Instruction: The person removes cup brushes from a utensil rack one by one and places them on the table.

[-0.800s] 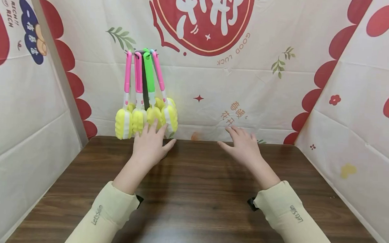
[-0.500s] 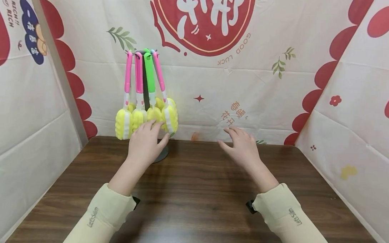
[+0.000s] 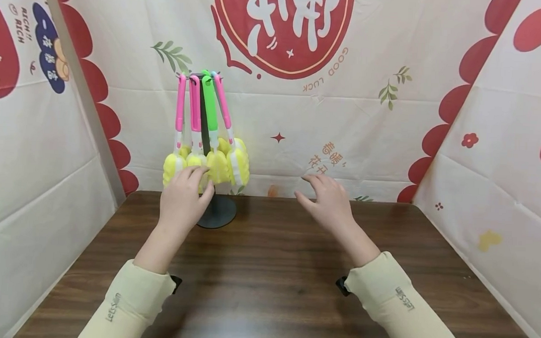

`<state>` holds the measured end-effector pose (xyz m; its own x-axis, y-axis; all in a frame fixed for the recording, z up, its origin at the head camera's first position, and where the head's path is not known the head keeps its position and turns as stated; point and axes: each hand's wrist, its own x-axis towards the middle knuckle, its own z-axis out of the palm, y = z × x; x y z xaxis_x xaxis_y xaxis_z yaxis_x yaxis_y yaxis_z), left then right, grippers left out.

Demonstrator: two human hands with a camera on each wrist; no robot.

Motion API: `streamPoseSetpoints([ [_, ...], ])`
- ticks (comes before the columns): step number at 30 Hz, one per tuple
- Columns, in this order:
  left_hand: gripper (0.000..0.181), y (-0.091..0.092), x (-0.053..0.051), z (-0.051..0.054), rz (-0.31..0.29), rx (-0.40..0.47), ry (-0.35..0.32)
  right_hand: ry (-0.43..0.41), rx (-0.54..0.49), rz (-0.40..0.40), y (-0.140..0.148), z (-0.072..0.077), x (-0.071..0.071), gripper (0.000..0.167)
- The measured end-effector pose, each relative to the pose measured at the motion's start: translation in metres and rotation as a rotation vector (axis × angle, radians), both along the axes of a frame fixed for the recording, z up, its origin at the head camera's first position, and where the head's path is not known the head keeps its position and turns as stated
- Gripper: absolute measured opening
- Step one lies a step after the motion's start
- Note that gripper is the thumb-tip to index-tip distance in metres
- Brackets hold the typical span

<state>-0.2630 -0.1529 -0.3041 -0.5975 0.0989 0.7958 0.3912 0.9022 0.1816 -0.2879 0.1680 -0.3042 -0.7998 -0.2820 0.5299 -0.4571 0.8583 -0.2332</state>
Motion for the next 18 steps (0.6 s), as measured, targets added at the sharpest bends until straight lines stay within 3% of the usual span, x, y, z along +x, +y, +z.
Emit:
streamPoseSetpoints([
  [12,0.029,-0.028,-0.007,-0.005,0.081,0.075,0.053,-0.006,-0.064,0.017,-0.012,0.003,0.0,0.047],
  [18,0.031,-0.039,-0.011,-0.01,0.116,0.148,0.016,0.019,-0.077,0.054,-0.024,0.012,-0.001,0.046],
])
